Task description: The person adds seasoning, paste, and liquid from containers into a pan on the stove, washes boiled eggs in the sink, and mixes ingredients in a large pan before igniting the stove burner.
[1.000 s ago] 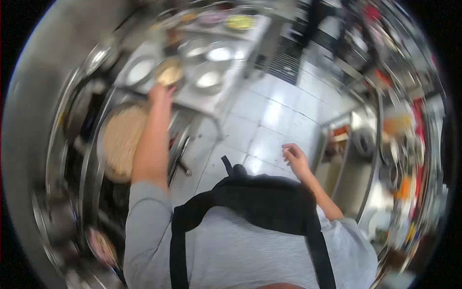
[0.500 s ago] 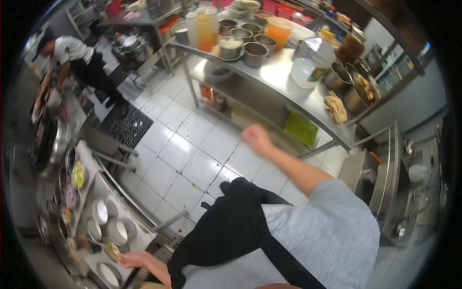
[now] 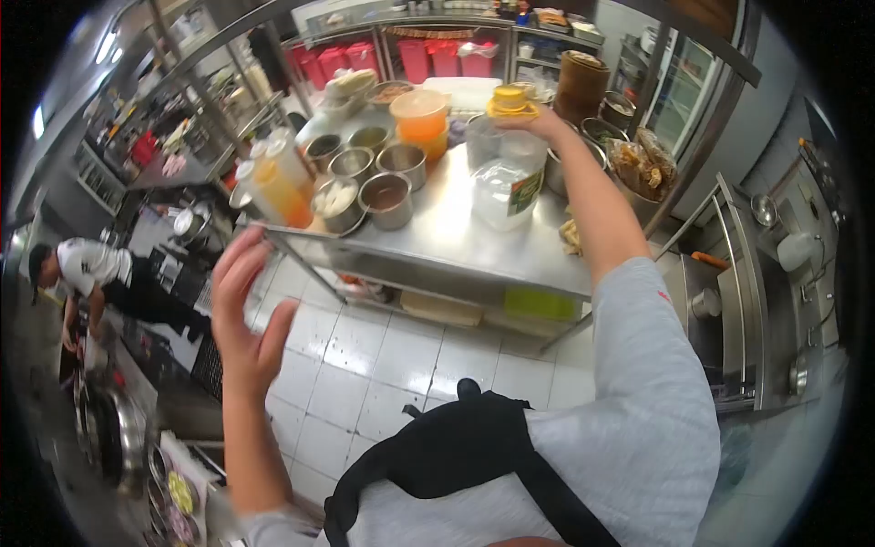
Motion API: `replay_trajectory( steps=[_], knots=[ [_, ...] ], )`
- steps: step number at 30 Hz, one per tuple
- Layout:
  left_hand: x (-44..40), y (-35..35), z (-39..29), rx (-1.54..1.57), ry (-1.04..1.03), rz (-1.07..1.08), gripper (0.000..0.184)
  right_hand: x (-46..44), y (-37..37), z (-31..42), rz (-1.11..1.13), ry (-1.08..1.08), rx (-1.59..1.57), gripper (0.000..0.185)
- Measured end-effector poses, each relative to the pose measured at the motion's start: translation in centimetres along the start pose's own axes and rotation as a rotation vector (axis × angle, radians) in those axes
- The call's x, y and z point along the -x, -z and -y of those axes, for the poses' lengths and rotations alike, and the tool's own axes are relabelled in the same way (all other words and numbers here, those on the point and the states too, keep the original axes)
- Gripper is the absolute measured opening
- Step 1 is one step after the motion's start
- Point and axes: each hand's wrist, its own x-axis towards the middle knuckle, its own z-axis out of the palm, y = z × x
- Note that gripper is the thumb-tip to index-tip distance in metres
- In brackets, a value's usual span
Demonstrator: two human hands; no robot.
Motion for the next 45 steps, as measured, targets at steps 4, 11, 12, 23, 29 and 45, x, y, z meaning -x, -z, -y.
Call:
replay_trajectory(
  steps=[4,11,12,23,29,45],
  knots=[
    [-15.3,-10.3,2.1,-0.008,-0.230,0.297,0.051,-2.1,0.7,-2.8,0.066,0.082,-0.014,0.061],
    [-24.7,-26.4,5.8,0.143,-0.372,0.815,0.045,2.1,-3.5,3.5,-0.089,0.004,0.650,0.065],
    [-24.8,-26.5,5.7,0.190,-0.423,0.787,0.043,2.4,-3.9,2.7,-0.137,-0.016,0.586,0.066],
    [-20.5,-27.0,6.0,0.536,-0.553,0.242,0.015,12.8,-10.0,5.8,-0.710,-0.024,0.438,0.068],
    [-12.4,-34.9,9.7,0.623,0.211,0.805,0.021,25.6,-10.6,11.8,-0.945,-0.087,0.149,0.054],
    [21.2,-38.1,-40.9,1.420,-0.723,1.817,0.048,68.6,-16.8,29.4,-1.602,-0.759,0.974,0.054]
  ],
)
